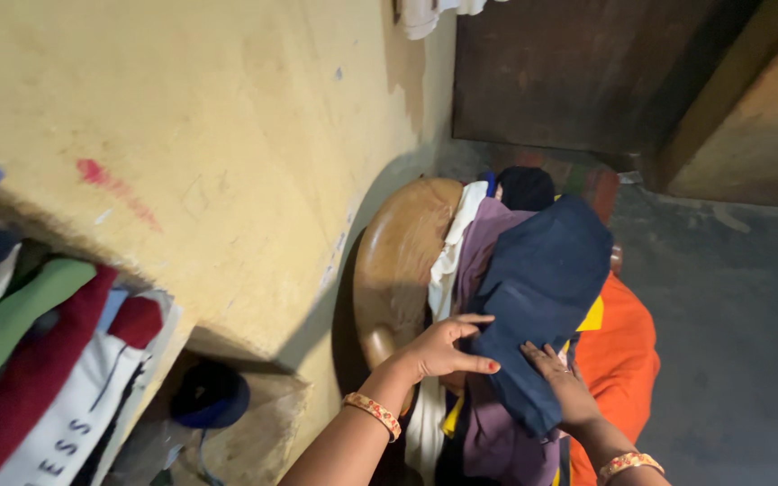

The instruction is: The person folds a white polo shirt and a pair of dark trousers on a plastic chair. They smooth the shirt, fold it into a compact rectangle, and place it on a shelf. Then they fold the trousers and set them on the chair.

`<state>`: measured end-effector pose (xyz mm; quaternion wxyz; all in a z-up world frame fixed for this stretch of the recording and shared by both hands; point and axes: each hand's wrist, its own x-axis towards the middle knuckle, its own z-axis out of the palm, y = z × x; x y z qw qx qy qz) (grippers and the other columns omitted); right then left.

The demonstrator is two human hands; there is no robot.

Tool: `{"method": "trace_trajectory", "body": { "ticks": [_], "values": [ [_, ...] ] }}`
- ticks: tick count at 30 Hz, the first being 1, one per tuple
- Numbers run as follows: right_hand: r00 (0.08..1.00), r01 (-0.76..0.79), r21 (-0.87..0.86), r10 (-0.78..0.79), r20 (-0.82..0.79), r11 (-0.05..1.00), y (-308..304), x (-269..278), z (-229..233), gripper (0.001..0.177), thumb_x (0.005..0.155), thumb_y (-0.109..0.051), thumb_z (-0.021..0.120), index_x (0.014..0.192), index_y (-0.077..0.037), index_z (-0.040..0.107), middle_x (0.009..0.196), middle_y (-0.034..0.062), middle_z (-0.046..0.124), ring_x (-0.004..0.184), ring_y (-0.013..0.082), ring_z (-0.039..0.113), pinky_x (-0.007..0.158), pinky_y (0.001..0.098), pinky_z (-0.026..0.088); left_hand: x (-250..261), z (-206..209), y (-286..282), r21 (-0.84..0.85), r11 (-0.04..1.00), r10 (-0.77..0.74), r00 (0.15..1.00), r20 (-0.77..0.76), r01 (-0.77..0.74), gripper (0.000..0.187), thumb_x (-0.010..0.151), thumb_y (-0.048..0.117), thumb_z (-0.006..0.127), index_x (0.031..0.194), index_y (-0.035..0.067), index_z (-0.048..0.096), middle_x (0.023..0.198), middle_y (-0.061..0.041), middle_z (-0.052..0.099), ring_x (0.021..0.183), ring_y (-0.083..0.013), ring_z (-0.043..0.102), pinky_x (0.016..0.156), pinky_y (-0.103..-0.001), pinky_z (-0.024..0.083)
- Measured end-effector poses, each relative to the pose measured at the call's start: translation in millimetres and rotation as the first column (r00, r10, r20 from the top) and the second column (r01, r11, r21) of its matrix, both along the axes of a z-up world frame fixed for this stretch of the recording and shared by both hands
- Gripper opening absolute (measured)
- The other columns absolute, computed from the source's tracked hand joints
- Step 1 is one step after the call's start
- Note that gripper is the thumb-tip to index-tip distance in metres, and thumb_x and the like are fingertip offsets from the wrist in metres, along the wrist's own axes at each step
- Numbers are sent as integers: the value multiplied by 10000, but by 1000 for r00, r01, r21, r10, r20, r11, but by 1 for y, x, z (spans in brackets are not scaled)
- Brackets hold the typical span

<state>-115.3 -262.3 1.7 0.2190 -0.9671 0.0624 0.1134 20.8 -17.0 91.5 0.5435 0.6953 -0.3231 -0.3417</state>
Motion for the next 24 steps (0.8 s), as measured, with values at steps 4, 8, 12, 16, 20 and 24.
{"method": "trace_trajectory", "body": {
  "ticks": [4, 8, 12, 16, 20, 24],
  "values": [
    [983, 20, 31, -25, 180, 999, -27, 4, -24, 613, 835, -328, 692, 1405, -228, 488, 1681, -26, 243, 1593, 265, 155, 1231, 586, 181, -6, 45, -26, -161, 978, 111, 985, -132, -131, 769, 670, 294, 917, 1360, 111, 632, 1501, -73, 580, 1426, -212, 475, 1160, -364, 372],
    [883, -30, 218, -76, 463, 976, -57, 10, -58, 481, 794, -217, 683, 1252, -72, 652, 1338, 181, 564, 1230, 383, 496, 976, 531, 414, 8, 66, -49, -344, 926, 94, 979, -183, -153, 542, 798, 225, 895, 1262, -3, 736, 1377, -109, 692, 1392, -249, 521, 1172, -368, 394],
    [885, 302, 746, -466, 13, 593, -74, 25, -80, 332, 984, -306, 680, 920, 18, 711, 810, 89, 658, 760, 214, 588, 707, 387, 507, 33, 66, -78, -325, 933, 61, 960, -272, -151, 699, 789, 261, 917, 1364, -53, 675, 1347, -193, 668, 1312, -302, 625, 1138, -406, 461],
    [788, 416, 862, -588, -181, 291, -83, 39, -74, 403, 1059, -386, 649, 1015, 7, 727, 825, 42, 575, 733, 170, 469, 643, 356, 390, 62, 44, -115, -194, 963, 210, 972, 105, -187, 1107, 654, 294, 947, 1555, 32, 359, 1516, -165, 511, 1411, -242, 489, 1159, -371, 395],
    [746, 362, 924, -634, -207, 125, -88, 57, -53, 292, 945, -314, 635, 1084, -67, 706, 961, -20, 732, 894, 84, 641, 817, 261, 502, 88, 6, -133, 19, 972, 221, 934, 280, -235, 1216, 556, 228, 992, 1534, 0, 307, 1489, -218, 490, 1390, -308, 471, 1137, -377, 381],
    [736, 432, 893, -622, -267, 128, -101, 67, -42, 275, 987, -265, 669, 1142, -38, 695, 939, 33, 682, 850, 159, 580, 782, 347, 478, 90, -41, -141, 375, 898, 160, 964, 213, -232, 718, 639, 217, 934, 1264, 7, 652, 1247, -190, 721, 1189, -311, 674, 1017, -365, 505]
  ]
}}
